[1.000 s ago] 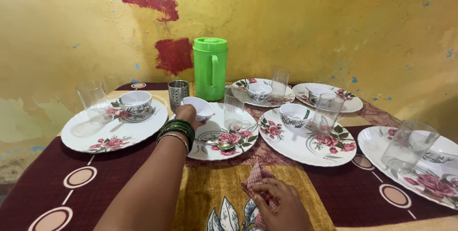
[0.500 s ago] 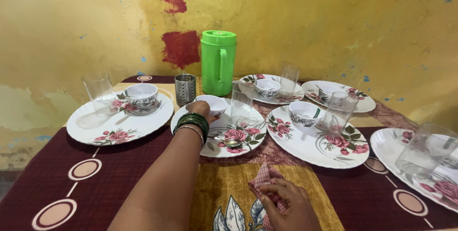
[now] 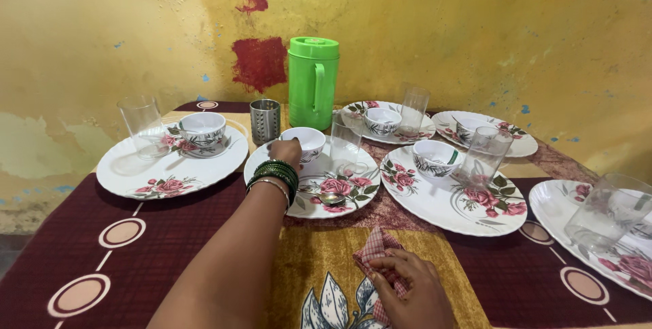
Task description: The person wipes the inside and outside of several bowls, cups, and glasses with a cloth.
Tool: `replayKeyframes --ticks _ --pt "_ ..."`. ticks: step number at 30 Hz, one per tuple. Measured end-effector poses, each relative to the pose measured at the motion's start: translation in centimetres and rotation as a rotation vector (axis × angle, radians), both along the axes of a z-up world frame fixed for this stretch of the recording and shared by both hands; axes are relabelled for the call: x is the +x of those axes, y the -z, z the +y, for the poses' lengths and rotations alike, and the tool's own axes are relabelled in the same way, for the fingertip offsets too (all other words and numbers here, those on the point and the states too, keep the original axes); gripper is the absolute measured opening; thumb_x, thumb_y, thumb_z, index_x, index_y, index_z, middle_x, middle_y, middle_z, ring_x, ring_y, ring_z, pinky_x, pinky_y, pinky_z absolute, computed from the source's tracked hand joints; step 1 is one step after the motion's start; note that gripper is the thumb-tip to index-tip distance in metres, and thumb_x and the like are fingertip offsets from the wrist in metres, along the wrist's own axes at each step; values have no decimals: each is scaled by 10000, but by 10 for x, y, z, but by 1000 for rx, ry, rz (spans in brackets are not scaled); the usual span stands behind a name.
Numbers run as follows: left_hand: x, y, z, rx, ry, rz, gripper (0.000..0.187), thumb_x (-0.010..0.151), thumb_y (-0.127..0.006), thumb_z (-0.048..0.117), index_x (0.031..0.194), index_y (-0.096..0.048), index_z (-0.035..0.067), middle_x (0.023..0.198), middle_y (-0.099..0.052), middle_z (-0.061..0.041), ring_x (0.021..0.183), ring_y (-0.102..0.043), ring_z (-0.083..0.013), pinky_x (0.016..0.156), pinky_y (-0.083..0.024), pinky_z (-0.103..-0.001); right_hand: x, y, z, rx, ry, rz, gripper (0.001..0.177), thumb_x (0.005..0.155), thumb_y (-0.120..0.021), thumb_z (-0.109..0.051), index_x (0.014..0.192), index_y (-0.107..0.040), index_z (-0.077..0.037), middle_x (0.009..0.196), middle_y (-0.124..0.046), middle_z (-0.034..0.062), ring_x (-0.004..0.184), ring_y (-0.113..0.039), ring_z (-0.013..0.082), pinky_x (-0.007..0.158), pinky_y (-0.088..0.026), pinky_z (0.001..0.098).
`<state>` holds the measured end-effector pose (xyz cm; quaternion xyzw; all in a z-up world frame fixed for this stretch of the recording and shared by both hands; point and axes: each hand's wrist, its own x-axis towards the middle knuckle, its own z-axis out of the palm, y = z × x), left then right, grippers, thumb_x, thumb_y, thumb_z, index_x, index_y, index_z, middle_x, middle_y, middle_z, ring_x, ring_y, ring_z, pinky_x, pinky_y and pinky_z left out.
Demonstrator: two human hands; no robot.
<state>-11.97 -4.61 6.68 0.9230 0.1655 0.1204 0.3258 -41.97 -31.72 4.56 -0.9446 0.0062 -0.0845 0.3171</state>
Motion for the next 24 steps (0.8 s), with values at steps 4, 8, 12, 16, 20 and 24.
replayKeyframes --ticks 4,8,12,16,20,24 --pt "-77 -39 -17 -531 -291 -159 644 888 -796 271 1376 -515 -42 1374 -577 -263 1261 -581 -405 1076 -478 -458 -1 0 0 -7 3 10 307 813 -737 -396 1109 -804 -347 1380 -625 -61 1383 -478 186 1208 -334 452" --pt "-137 -49 -22 -94 4 -34 476 886 -767 371 1290 -647 151 1347 -608 -123 1291 -533 -310 1064 -464 -497 -6 -5 1 16 -19 -55 311 813 -735 -409 1105 -814 -334 1350 -651 -43 1349 -512 201 1167 -385 439" --pt "-163 -35 -24 320 210 25 321 861 -778 347 1170 -722 286 1249 -637 -51 1298 -471 -293 1061 -366 -518 -17 -18 8 31 28 -45 288 842 -753 -446 1102 -813 -337 1342 -653 -60 1329 -526 172 1144 -414 403" --pt "-154 -4 -25 444 247 -61 150 930 -679 253 1036 -785 245 1190 -669 -67 1232 -535 -301 1033 -399 -515 -26 -27 15 65 98 10 274 840 -766 -417 1093 -822 -330 1333 -651 -66 1352 -500 155 1155 -387 414" --pt "-147 10 -25 508 230 -266 117 913 -639 163 976 -730 128 1041 -712 -93 1062 -625 -301 930 -457 -488 -27 -24 13 77 52 -71 269 829 -740 -355 1081 -818 -303 1279 -684 -51 1313 -541 161 1138 -409 408" --pt "-162 -7 -24 440 336 -441 169 1014 -540 92 970 -702 106 831 -733 -118 845 -714 -287 781 -547 -452 -23 -13 12 132 44 -96 225 838 -707 -261 1032 -820 -254 1222 -746 -34 1245 -610 159 1126 -429 410"
